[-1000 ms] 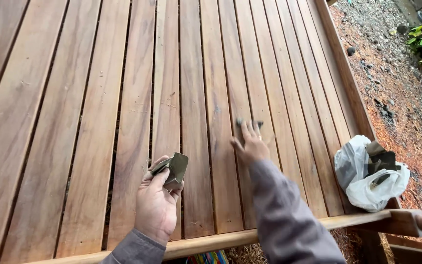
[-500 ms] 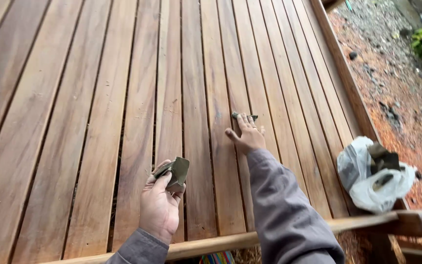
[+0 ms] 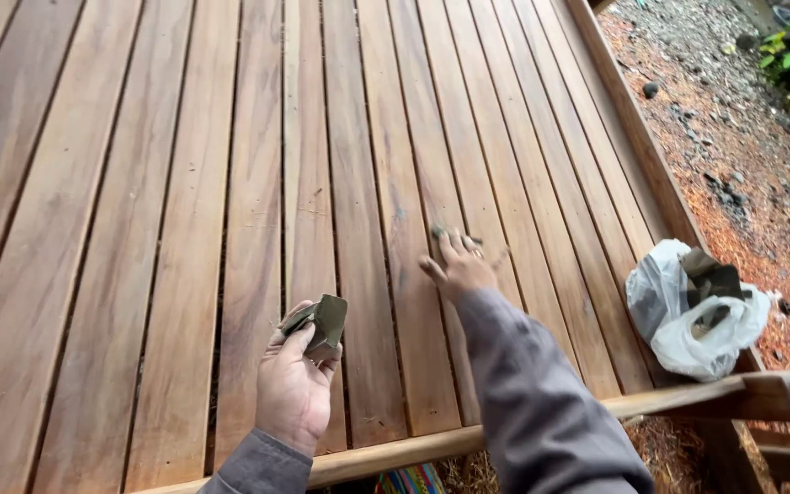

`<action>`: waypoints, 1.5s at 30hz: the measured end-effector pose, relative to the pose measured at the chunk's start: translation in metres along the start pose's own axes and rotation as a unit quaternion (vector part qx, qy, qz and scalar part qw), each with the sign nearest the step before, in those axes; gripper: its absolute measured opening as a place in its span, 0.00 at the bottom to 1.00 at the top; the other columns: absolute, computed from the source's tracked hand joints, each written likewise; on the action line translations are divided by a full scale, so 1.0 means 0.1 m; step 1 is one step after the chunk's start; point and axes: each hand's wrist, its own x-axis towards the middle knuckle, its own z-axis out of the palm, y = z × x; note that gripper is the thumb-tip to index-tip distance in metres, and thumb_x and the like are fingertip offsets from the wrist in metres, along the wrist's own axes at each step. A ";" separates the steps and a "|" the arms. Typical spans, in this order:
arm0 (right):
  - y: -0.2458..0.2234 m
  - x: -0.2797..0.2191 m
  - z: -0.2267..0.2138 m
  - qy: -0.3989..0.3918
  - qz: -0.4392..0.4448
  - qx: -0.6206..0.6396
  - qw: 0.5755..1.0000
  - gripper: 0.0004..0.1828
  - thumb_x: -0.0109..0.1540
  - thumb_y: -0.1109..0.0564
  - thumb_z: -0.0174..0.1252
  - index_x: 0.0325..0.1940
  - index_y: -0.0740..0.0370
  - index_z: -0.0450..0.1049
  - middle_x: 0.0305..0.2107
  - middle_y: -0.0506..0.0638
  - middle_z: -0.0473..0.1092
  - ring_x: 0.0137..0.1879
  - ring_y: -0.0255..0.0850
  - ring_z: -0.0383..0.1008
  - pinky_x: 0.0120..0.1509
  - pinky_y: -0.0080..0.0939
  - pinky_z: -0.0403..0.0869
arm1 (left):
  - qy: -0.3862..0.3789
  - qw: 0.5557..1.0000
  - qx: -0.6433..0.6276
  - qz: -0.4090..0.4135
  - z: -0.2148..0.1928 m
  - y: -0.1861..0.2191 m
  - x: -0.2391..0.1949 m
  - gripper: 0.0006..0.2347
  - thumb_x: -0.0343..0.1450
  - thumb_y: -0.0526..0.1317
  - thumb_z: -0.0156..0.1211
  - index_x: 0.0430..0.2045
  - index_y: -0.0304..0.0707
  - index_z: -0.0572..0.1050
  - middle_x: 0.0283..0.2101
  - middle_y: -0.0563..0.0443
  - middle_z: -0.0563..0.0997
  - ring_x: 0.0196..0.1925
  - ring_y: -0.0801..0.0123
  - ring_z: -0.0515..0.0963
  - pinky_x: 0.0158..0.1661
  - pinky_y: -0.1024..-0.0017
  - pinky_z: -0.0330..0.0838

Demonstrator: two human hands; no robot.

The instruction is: The person sands the surface of a wooden slatted bench using a piece of sandpaper. They work along the length of the slats and the side frame, moving from one end to the other to smooth the wood.

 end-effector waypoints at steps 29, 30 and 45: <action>0.18 -0.83 0.48 0.010 -0.072 -0.016 0.997 0.55 0.58 0.18 0.27 0.80 0.51 0.43 0.77 0.45 0.41 0.82 0.42 0.37 0.72 0.87 0.25 | -0.003 0.999 0.025 0.022 -0.21 -0.02 0.23 0.13 0.71 0.30 0.53 0.45 0.48 0.78 0.51 0.50 0.82 0.40 0.56 0.77 0.40 0.63 0.70; 0.23 -0.86 0.52 0.005 -0.069 0.003 0.998 0.55 0.57 0.17 0.28 0.80 0.49 0.44 0.77 0.45 0.41 0.82 0.42 0.37 0.72 0.87 0.25 | 0.010 0.999 0.020 0.027 -0.24 -0.04 0.24 0.13 0.70 0.29 0.55 0.45 0.47 0.78 0.50 0.48 0.82 0.38 0.53 0.77 0.37 0.62 0.71; 0.79 -1.33 0.40 -0.055 0.018 -0.008 0.998 0.50 0.61 0.21 0.24 0.81 0.47 0.36 0.78 0.41 0.36 0.83 0.35 0.34 0.74 0.84 0.24 | 0.024 1.000 0.003 0.006 -0.05 0.17 -0.02 0.12 0.71 0.28 0.52 0.43 0.45 0.78 0.55 0.48 0.83 0.54 0.58 0.81 0.42 0.62 0.72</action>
